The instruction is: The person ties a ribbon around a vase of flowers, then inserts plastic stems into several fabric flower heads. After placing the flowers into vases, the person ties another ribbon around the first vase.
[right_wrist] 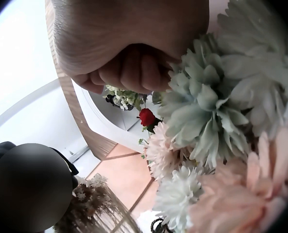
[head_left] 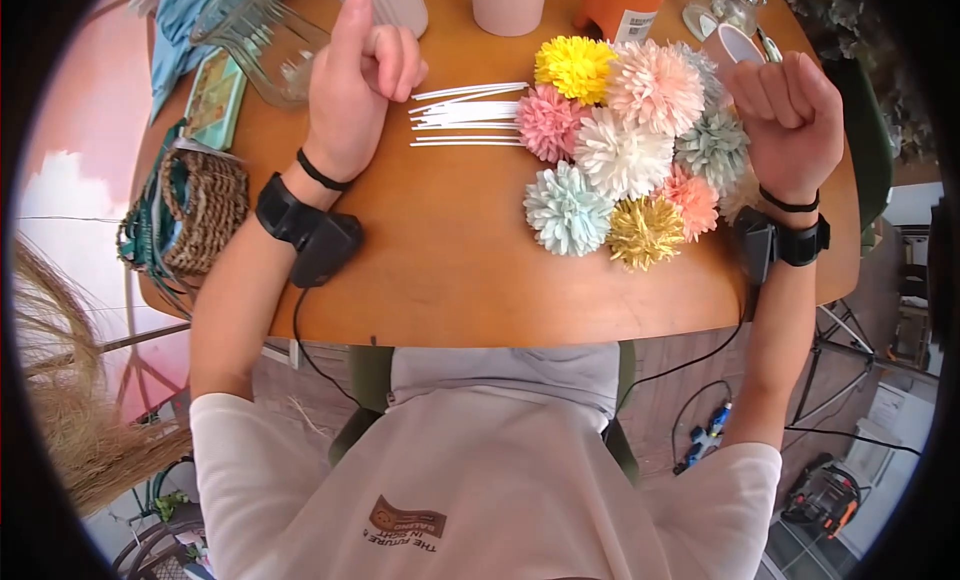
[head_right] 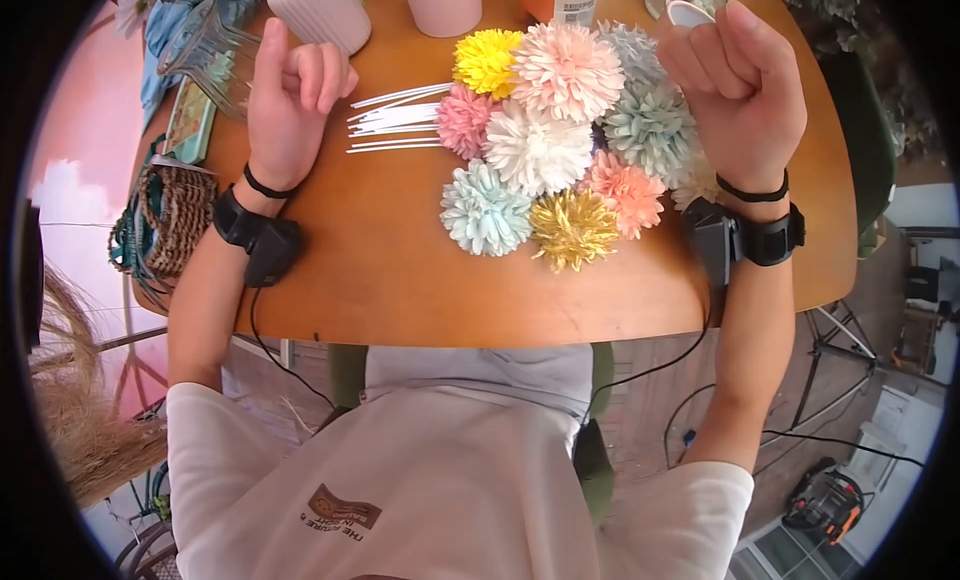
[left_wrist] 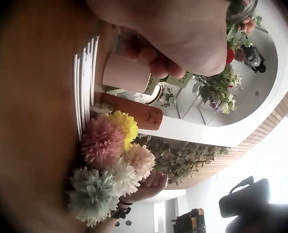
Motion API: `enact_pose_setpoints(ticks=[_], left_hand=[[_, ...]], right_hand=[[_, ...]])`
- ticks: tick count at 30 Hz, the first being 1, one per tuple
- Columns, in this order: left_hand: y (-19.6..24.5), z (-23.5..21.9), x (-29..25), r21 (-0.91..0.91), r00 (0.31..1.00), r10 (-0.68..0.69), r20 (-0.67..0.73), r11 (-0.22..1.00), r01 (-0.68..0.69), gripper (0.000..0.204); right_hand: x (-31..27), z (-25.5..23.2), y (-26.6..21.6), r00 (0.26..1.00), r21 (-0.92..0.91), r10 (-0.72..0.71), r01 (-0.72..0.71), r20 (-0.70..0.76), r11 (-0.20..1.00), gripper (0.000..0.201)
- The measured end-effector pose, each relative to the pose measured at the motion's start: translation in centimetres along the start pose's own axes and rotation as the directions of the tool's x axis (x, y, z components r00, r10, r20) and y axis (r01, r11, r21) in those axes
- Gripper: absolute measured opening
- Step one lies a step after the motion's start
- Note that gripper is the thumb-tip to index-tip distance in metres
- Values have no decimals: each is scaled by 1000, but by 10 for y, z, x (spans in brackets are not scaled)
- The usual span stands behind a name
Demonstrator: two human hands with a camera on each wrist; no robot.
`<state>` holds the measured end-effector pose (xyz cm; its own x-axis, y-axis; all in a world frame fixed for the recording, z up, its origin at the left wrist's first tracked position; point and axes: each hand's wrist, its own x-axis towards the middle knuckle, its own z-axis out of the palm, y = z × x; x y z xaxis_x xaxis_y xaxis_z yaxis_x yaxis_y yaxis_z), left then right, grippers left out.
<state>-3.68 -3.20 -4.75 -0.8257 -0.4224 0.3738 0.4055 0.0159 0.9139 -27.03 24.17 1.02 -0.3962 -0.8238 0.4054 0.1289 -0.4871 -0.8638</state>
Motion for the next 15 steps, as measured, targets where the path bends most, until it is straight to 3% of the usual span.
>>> enact_pose_setpoints(ticks=[3,7,13,15], left_hand=[[-2,1,0,20,999,13,35,1000,-14,64],[-3,1,-3,37,998,-4,64,999,2,63],[-11,6,-2,10,987,-52,-154,998,54,72],[-11,4,0,51,990,-26,-139,998,34,71]], right_hand=[[-2,-5,-2,999,-11,30,-30,26,999,43],[-5,-9,-1,998,40,30,-28,-56,999,43],[-2,-2,-1,1000,-26,-2,2,-5,1000,42],[-4,-6,-3,998,21,12,-11,-60,1000,42]])
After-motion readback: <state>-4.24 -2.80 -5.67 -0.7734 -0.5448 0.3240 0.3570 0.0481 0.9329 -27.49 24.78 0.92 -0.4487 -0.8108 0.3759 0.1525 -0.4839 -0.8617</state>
